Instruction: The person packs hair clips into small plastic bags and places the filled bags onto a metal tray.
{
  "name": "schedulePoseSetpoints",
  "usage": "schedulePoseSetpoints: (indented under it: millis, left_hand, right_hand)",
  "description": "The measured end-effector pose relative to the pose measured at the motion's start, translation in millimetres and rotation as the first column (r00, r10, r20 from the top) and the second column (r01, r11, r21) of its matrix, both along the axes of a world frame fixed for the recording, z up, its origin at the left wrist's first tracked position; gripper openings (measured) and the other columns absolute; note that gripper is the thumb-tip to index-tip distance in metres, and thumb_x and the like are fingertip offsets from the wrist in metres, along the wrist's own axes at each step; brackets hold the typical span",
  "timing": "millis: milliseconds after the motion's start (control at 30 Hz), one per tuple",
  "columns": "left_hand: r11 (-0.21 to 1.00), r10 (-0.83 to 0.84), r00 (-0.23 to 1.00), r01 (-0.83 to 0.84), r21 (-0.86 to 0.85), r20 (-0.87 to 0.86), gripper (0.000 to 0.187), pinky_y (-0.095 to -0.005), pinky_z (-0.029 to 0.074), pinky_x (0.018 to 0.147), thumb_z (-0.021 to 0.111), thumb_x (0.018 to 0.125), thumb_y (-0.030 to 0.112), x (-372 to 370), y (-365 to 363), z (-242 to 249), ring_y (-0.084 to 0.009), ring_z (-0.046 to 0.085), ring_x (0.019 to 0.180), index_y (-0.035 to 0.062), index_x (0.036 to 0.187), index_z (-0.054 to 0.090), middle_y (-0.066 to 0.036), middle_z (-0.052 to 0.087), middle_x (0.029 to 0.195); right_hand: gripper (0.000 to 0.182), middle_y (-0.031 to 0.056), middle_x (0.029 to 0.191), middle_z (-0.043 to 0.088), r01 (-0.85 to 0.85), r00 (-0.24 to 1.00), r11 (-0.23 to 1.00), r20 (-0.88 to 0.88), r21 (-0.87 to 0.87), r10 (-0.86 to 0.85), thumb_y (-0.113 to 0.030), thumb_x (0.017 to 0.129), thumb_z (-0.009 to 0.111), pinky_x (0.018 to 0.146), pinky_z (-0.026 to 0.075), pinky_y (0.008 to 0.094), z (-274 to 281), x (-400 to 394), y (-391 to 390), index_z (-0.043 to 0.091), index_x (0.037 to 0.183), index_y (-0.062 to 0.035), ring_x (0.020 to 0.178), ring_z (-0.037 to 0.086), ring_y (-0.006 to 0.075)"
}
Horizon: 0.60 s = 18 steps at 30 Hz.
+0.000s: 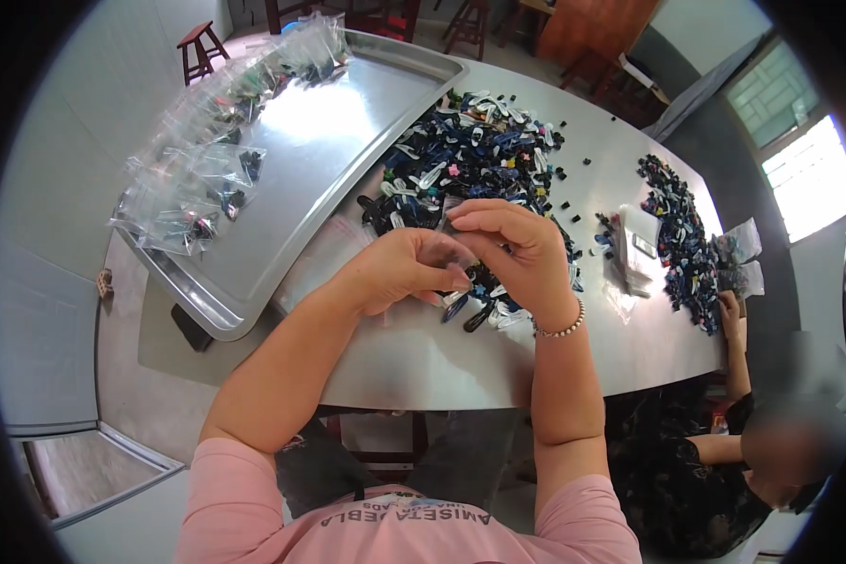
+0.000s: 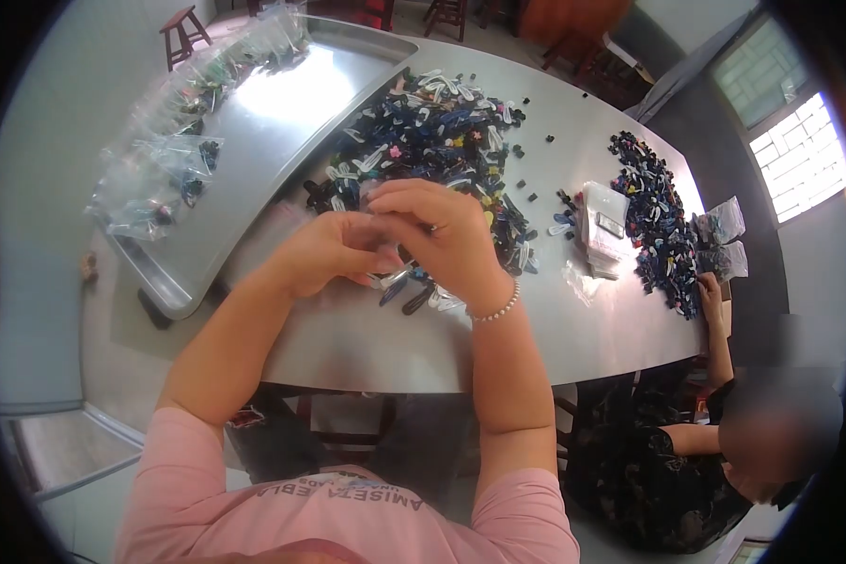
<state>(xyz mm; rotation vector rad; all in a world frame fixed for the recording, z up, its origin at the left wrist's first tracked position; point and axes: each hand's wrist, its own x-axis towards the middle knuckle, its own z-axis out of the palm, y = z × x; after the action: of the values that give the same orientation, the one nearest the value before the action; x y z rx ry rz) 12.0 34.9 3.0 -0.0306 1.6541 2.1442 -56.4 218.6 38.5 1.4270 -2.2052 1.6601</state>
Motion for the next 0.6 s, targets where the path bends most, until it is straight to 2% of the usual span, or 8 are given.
schedulePoseSetpoints:
  millis: [67,200,300,333,400,467,533,600]
  left_hand:
    - [0.999,-0.002,1.000,0.001,-0.053,-0.012,0.041,-0.0246,0.052,0.075,0.077,0.084,0.020,1.1,0.8,3.1,-0.0113,0.066,0.100,0.0058,0.120,0.064,-0.002,0.070,0.104]
    - [0.998,0.060,0.998,-0.060,-0.008,-0.026,0.039,-0.0246,0.052,0.074,0.076,0.085,0.019,-0.8,-4.5,1.2,-0.0124,0.067,0.100,0.0058,0.120,0.064,-0.004,0.071,0.106]
    - [0.959,0.277,0.957,-0.271,0.079,-0.083,0.034,-0.0241,0.052,0.072,0.075,0.086,0.017,-2.4,-12.8,4.4,-0.0099,0.067,0.093,0.0060,0.117,0.065,-0.003,0.071,0.104]
    - [0.960,0.276,0.958,-0.270,0.080,-0.084,0.034,-0.0241,0.052,0.072,0.075,0.086,0.017,-2.7,-14.7,5.0,-0.0099,0.067,0.093,0.0060,0.117,0.065,-0.003,0.071,0.104]
    - [0.919,0.393,0.917,-0.388,0.075,-0.068,0.031,-0.0244,0.052,0.074,0.074,0.087,0.016,-1.9,-17.2,8.1,-0.0102,0.067,0.094,0.0067,0.116,0.065,-0.003,0.071,0.104]
    - [0.915,0.401,0.914,-0.396,0.080,-0.056,0.030,-0.0242,0.051,0.075,0.073,0.088,0.016,-2.6,-17.6,7.9,-0.0101,0.067,0.095,0.0068,0.115,0.065,-0.004,0.071,0.104]
    - [0.927,0.372,0.926,-0.367,0.082,-0.065,0.030,-0.0236,0.052,0.074,0.073,0.088,0.017,-2.4,-18.0,6.6,-0.0101,0.067,0.095,0.0067,0.115,0.065,-0.004,0.071,0.103]
    - [0.930,0.363,0.930,-0.358,0.078,-0.060,0.030,-0.0233,0.052,0.074,0.074,0.088,0.017,-2.6,-17.5,5.2,-0.0100,0.067,0.095,0.0066,0.115,0.065,-0.004,0.071,0.103]
  right_hand:
    - [0.017,0.0098,0.104,0.071,-0.031,0.998,0.998,0.060,-0.057,0.034,0.008,0.085,0.067,0.078,0.056,0.0252,-0.8,-3.0,3.0,0.071,0.100,0.0011,0.090,0.068,0.0127]
    - [0.014,0.0054,0.099,0.071,0.228,0.941,0.968,0.280,-0.108,-0.190,0.002,0.093,0.063,0.076,0.054,0.0231,4.4,-9.0,12.1,0.070,0.105,0.0006,0.088,0.066,0.0099]
    - [0.016,0.0050,0.093,0.073,0.454,0.882,0.888,0.101,0.072,-0.459,-0.004,0.091,0.066,0.072,0.053,0.0221,-3.7,-36.0,33.7,0.071,0.106,0.0003,0.080,0.066,0.0097]
    - [0.016,0.0050,0.093,0.073,0.455,0.882,0.887,0.100,0.071,-0.461,-0.004,0.091,0.066,0.072,0.053,0.0221,-7.2,-41.3,37.3,0.071,0.106,0.0003,0.080,0.066,0.0097]
    - [0.015,0.0077,0.095,0.074,0.467,0.884,0.842,-0.114,0.270,-0.453,-0.005,0.088,0.069,0.071,0.053,0.0246,-15.7,-48.6,41.0,0.073,0.101,-0.0007,0.077,0.067,0.0109]
    - [0.012,0.0104,0.094,0.073,0.471,0.881,0.844,-0.086,0.255,-0.465,-0.005,0.085,0.070,0.072,0.053,0.0286,-25.9,-52.6,39.6,0.074,0.096,-0.0026,0.077,0.068,0.0166]
    - [0.012,0.0103,0.093,0.072,0.519,0.826,0.818,-0.391,0.249,-0.405,-0.005,0.085,0.068,0.073,0.054,0.0314,-29.9,-55.9,38.7,0.073,0.096,-0.0036,0.080,0.068,0.0235]
    - [0.012,0.0108,0.094,0.071,0.551,0.812,0.796,-0.378,0.250,-0.444,-0.005,0.085,0.068,0.076,0.054,0.0330,-29.3,-58.0,38.8,0.073,0.095,-0.0038,0.083,0.068,0.0257]
